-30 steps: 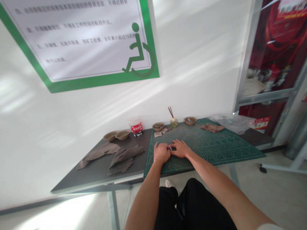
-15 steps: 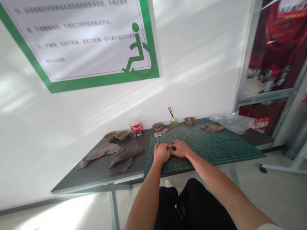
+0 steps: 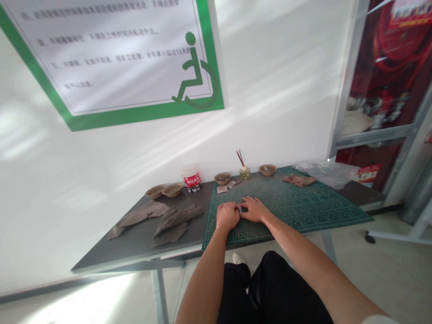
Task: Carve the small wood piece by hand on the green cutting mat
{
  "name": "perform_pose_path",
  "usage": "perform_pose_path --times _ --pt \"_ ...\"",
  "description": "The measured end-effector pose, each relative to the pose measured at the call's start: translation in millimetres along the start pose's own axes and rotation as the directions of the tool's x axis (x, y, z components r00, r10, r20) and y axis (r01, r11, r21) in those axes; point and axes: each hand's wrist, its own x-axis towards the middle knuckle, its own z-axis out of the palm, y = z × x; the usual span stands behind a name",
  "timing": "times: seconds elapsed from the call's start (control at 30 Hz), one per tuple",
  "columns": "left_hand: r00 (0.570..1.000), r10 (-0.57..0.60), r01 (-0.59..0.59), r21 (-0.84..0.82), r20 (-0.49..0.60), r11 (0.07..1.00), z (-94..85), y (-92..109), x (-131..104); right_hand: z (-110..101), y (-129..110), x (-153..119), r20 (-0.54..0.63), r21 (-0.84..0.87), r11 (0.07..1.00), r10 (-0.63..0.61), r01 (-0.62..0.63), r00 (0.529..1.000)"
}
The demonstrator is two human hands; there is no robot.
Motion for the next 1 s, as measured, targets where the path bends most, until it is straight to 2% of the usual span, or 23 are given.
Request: perform_pose_path --times 0.37,0.73,0.9,1.0 --pt "0.997 0.066 -0.065 0.015 -0.030 0.998 7.4 -8.0 3.2 0.6 0.2 0.0 -0.006 0.006 1.000 -0.004 0.004 1.000" --pt "0.999 0.033 -0.033 0.009 -0.010 0.999 4.4 -4.9 3.3 1.0 0.7 0.9 -0.001 0.002 1.000 -0.004 0.004 1.000" --pt "0.999 -0.007 0.008 -0.011 0.031 1.000 2.5 -4.3 4.3 1.9 1.3 1.5 -0.003 0.001 1.000 -0.003 0.003 1.000" --pt "1.000 0.012 -0.011 -0.012 0.028 1.000 3.3 -5.5 4.9 2.0 1.5 1.4 -0.003 0.002 1.000 -0.003 0.003 1.000"
